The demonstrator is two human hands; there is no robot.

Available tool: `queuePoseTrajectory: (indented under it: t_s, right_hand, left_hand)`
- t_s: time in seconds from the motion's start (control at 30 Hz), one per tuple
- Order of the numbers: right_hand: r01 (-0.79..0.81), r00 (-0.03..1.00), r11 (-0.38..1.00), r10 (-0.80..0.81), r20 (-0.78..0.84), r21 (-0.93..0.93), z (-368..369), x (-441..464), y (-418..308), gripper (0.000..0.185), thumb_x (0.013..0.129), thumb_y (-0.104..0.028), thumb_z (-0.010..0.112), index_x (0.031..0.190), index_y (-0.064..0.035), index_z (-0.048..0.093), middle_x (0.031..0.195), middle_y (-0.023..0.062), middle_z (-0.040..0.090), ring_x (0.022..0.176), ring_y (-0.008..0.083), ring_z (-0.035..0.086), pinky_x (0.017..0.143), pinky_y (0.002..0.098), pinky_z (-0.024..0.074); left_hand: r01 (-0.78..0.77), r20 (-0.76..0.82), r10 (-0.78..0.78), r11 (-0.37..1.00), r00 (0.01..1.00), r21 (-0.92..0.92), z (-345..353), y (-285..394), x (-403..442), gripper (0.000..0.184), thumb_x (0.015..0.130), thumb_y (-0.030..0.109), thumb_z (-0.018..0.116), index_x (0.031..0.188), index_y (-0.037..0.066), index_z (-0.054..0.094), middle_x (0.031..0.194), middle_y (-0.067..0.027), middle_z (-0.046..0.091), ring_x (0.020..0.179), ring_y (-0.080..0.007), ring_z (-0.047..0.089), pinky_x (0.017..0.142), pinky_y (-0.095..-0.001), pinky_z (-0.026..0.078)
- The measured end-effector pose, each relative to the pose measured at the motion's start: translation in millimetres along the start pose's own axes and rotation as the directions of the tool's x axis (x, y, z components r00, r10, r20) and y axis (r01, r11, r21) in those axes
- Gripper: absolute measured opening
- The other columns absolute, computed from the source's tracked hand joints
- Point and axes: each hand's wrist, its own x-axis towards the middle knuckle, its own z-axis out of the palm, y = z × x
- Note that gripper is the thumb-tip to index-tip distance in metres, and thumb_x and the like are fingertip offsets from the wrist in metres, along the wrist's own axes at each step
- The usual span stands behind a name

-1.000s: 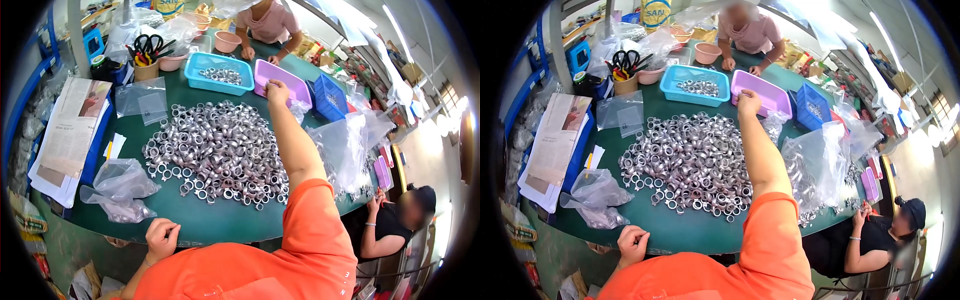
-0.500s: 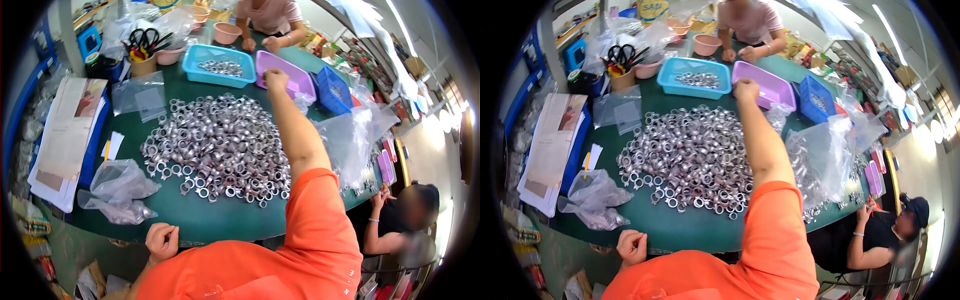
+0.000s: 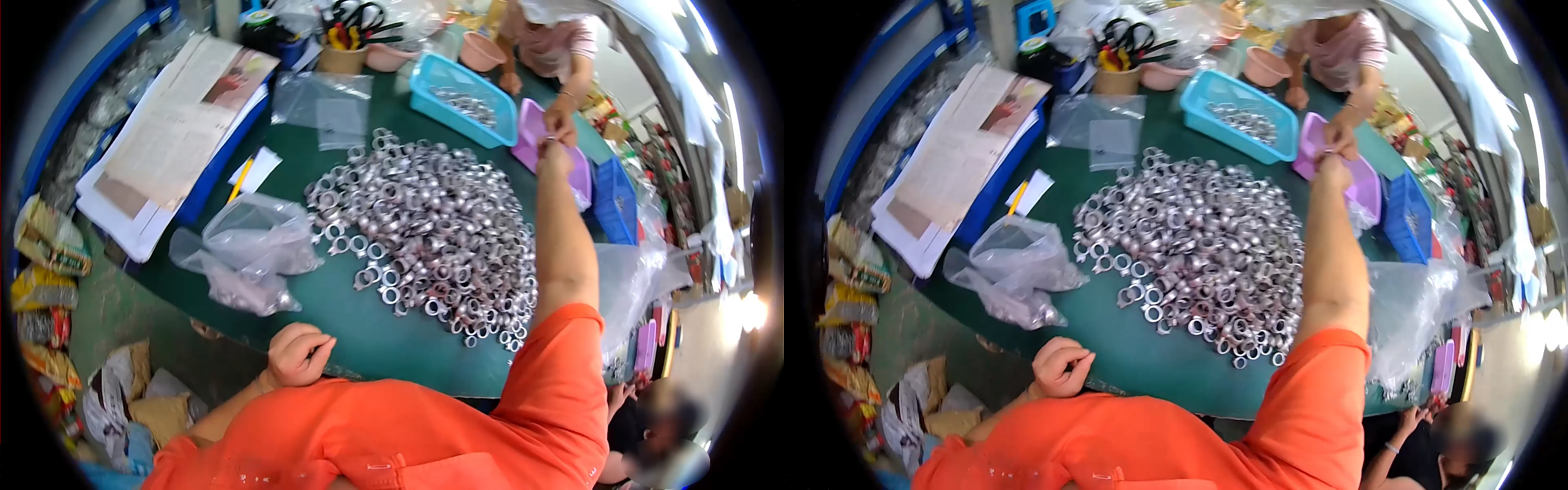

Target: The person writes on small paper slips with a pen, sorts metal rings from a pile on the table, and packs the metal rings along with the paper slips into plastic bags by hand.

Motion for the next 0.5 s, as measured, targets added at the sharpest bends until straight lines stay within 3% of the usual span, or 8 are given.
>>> queuePoseTrajectory:
  t_s: [0.07,0.1,0.13,0.2,0.3,0.37,0.43,0.5]
  right_hand:
    - [0.066,0.983,0.957,-0.111,0.146,0.283,-9,53,17,0.006,0.087,-0.001,0.058,0.093,-0.0026,0.056,0.088,0.0097,0.063,0.073,0.0197,0.064,0.060,0.0279,0.0516]
    - [0.151,0.984,0.768,-0.177,0.020,-0.622,-31,109,10,0.006,0.089,-0.003,0.057,0.094,-0.0044,0.059,0.089,0.0098,0.064,0.076,0.0192,0.065,0.064,0.0282,0.0529]
    - [0.155,0.985,0.724,-0.167,0.048,-0.672,-34,126,10,0.007,0.090,-0.004,0.056,0.097,-0.0039,0.059,0.092,0.0101,0.065,0.081,0.0196,0.065,0.067,0.0280,0.0537]
    - [-0.092,0.988,0.990,0.078,0.133,0.104,-21,135,-5,0.011,0.092,-0.006,0.056,0.103,-0.0027,0.059,0.098,0.0109,0.066,0.090,0.0203,0.065,0.073,0.0276,0.0553]
    - [-0.066,0.857,0.981,-0.037,0.513,0.181,10,24,-25,0.020,0.095,-0.010,0.057,0.111,0.0008,0.059,0.105,0.0119,0.066,0.102,0.0215,0.065,0.083,0.0289,0.0559]
    - [0.068,0.659,0.991,-0.133,0.740,0.118,29,-145,-34,0.034,0.092,-0.015,0.061,0.122,0.0018,0.057,0.114,0.0129,0.065,0.109,0.0226,0.062,0.091,0.0330,0.0526]
    - [0.346,0.228,0.937,-0.045,0.973,-0.038,27,-279,-24,0.071,0.076,-0.031,0.079,0.132,0.0019,0.051,0.132,0.0178,0.055,0.118,0.0273,0.057,0.103,0.0376,0.0432]
    - [0.681,-0.168,0.727,0.043,0.985,0.085,22,-352,-5,0.115,0.054,-0.043,0.090,0.144,0.0033,0.035,0.145,0.0215,0.042,0.136,0.0321,0.039,0.112,0.0427,0.0315]
  left_hand:
    - [-0.017,-0.007,0.017,1.000,1.000,0.017,1,-2,-1,0.016,0.070,-0.007,0.076,0.079,0.000,0.064,0.071,-0.0111,0.061,0.057,-0.0212,0.058,0.049,-0.0287,0.045]
    - [-0.002,-0.009,0.002,1.000,1.000,0.024,2,-3,-3,0.016,0.070,-0.004,0.077,0.079,0.001,0.064,0.073,-0.0107,0.062,0.059,-0.0234,0.059,0.052,-0.0309,0.047]
    - [0.015,-0.015,-0.015,0.999,1.000,0.037,2,-3,-5,0.016,0.070,-0.001,0.078,0.079,0.002,0.064,0.075,-0.0103,0.062,0.061,-0.0257,0.061,0.054,-0.0331,0.049]
    - [0.011,-0.017,-0.011,1.000,1.000,0.006,1,-2,-1,0.015,0.070,-0.004,0.077,0.077,0.000,0.064,0.072,-0.0104,0.061,0.059,-0.0233,0.060,0.051,-0.0315,0.046]
    - [-0.035,-0.034,0.036,0.999,0.999,0.023,1,-3,-2,0.016,0.070,-0.005,0.077,0.078,0.000,0.064,0.074,-0.0105,0.061,0.058,-0.0239,0.059,0.051,-0.0315,0.046]
    - [-0.037,-0.049,0.039,0.998,0.998,0.045,1,-2,-2,0.016,0.070,-0.006,0.076,0.080,0.000,0.064,0.076,-0.0106,0.062,0.059,-0.0240,0.059,0.053,-0.0315,0.047]
    - [-0.062,-0.046,0.066,0.995,0.997,0.081,-2,0,-2,0.023,0.071,-0.007,0.074,0.090,0.001,0.064,0.087,-0.0105,0.061,0.068,-0.0248,0.059,0.060,-0.0315,0.048]
    - [0.009,-0.201,0.045,0.966,0.978,0.260,-9,3,-7,0.044,0.070,0.004,0.079,0.108,0.000,0.058,0.108,-0.0143,0.056,0.096,-0.0273,0.056,0.081,-0.0368,0.046]
